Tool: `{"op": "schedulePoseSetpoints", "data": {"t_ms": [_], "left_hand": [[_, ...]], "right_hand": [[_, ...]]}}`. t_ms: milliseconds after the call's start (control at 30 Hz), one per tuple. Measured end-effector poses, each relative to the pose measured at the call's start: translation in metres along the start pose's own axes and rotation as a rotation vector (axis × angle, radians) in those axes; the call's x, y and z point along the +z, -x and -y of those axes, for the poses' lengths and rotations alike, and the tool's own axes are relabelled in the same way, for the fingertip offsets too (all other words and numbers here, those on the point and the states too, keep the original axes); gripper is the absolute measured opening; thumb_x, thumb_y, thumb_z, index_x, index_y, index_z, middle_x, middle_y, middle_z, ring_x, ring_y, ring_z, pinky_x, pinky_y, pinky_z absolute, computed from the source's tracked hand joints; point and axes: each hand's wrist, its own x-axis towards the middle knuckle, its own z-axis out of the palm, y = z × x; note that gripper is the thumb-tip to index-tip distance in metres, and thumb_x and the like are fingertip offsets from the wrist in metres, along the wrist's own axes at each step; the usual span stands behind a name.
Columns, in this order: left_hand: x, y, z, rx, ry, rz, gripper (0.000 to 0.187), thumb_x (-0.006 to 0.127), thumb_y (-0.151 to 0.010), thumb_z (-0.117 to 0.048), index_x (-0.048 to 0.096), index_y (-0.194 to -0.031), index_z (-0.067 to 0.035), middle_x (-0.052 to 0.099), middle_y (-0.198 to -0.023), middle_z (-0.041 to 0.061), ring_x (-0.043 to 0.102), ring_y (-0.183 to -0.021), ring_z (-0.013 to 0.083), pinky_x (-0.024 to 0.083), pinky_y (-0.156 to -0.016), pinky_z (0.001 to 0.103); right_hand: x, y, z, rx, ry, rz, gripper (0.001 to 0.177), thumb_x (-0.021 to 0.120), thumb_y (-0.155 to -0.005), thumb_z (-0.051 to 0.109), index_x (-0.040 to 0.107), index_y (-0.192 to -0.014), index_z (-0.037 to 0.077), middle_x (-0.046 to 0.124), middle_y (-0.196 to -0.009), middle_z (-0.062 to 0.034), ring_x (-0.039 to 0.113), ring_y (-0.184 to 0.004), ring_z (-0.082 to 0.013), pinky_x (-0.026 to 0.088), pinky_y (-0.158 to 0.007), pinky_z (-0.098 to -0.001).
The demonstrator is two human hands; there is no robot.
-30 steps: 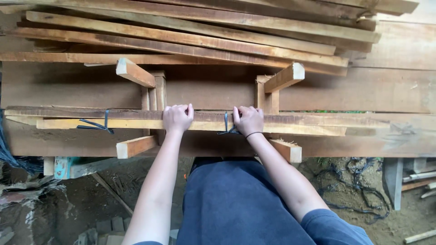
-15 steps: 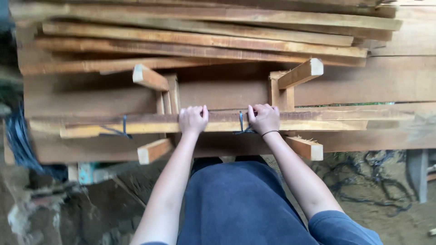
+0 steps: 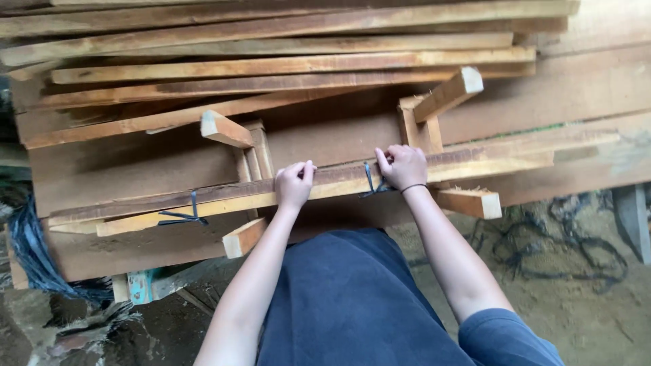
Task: Organizing small wood planks into neat stacks and securing them with ties.
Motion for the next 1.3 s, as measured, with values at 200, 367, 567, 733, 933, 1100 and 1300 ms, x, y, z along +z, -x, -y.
{"op": "schedulePoseSetpoints", "data": {"t_ms": [200, 367, 567, 733, 933, 1100, 1300], "left_hand": [[-0.045, 0.033, -0.005, -0.855, 0.605, 0.342, 0.061, 0.043, -0.107, -0.052, 0.078, -0.076, -0.013, 0.078, -0.073, 0.006, 0.073, -0.058, 0.0172, 0.057, -0.064, 0.024], [-0.078, 0.035, -0.072, -1.29, 1.249, 0.364, 0.116, 0.063, -0.093, -0.069, 0.005, -0.161, 0.006, 0.007, -0.163, 0.033, 0.021, -0.152, 0.0447, 0.03, -0.119, 0.062], [-0.039, 0.014, -0.081, -1.504, 1.63, -0.063, 0.125, 0.082, -0.083, -0.061, 0.003, -0.162, -0.005, -0.007, -0.167, 0.027, 0.002, -0.159, 0.0371, 0.017, -0.126, 0.059], [0.0, 0.019, -0.065, -1.452, 1.743, -0.323, 0.098, 0.086, -0.084, -0.044, 0.027, -0.157, -0.014, 0.021, -0.164, 0.014, 0.024, -0.156, 0.0336, 0.018, -0.129, 0.057], [0.046, -0.003, -0.04, -1.378, 1.791, -0.369, 0.071, 0.092, -0.077, -0.045, 0.05, -0.122, -0.01, 0.051, -0.115, 0.007, 0.059, -0.103, 0.0278, 0.052, -0.097, 0.048], [0.027, -0.003, -0.003, -1.113, 0.959, 0.347, 0.115, 0.064, -0.093, -0.074, 0.03, -0.152, 0.019, 0.044, -0.152, 0.038, 0.05, -0.137, 0.0501, 0.036, -0.116, 0.065], [-0.054, -0.049, -0.081, -1.123, 0.485, 0.631, 0.128, 0.053, -0.082, -0.092, 0.044, -0.145, 0.019, 0.048, -0.151, 0.034, 0.054, -0.135, 0.0438, 0.061, -0.094, 0.049]], "right_hand": [[-0.072, -0.077, 0.065, 0.206, -0.133, 0.949, 0.086, 0.043, -0.084, 0.09, 0.073, -0.128, 0.023, 0.072, -0.133, -0.0061, 0.061, -0.133, -0.0302, 0.047, -0.112, -0.0434], [-0.036, -0.096, 0.095, 0.122, -0.136, 1.424, 0.116, 0.056, -0.066, 0.098, 0.061, -0.146, 0.013, 0.056, -0.154, -0.0149, 0.046, -0.148, -0.0332, 0.032, -0.127, -0.0426], [-0.03, -0.077, 0.09, -0.085, 0.096, 1.21, 0.121, 0.061, -0.048, 0.106, 0.064, -0.136, 0.023, 0.063, -0.143, -0.0013, 0.055, -0.138, -0.0229, 0.043, -0.114, -0.0408], [-0.012, -0.052, 0.074, -0.39, 0.208, 0.545, 0.11, 0.068, -0.052, 0.094, 0.061, -0.13, 0.017, 0.065, -0.122, -0.0036, 0.059, -0.122, -0.0246, 0.042, -0.105, -0.0439], [-0.019, -0.07, 0.06, -0.475, 0.158, 0.166, 0.116, 0.071, -0.045, 0.089, 0.06, -0.133, 0.015, 0.061, -0.124, -0.0049, 0.054, -0.123, -0.0233, 0.036, -0.107, -0.0424], [0.025, -0.063, 0.051, -0.372, 0.164, 0.314, 0.12, 0.082, -0.044, 0.074, 0.049, -0.144, 0.018, 0.056, -0.134, -0.0037, 0.048, -0.13, -0.0249, 0.028, -0.117, -0.0517], [0.027, -0.066, 0.047, -0.434, 0.144, 0.226, 0.11, 0.072, -0.051, 0.08, 0.054, -0.138, 0.016, 0.059, -0.131, -0.0046, 0.053, -0.125, -0.0233, 0.034, -0.111, -0.0457]]}}
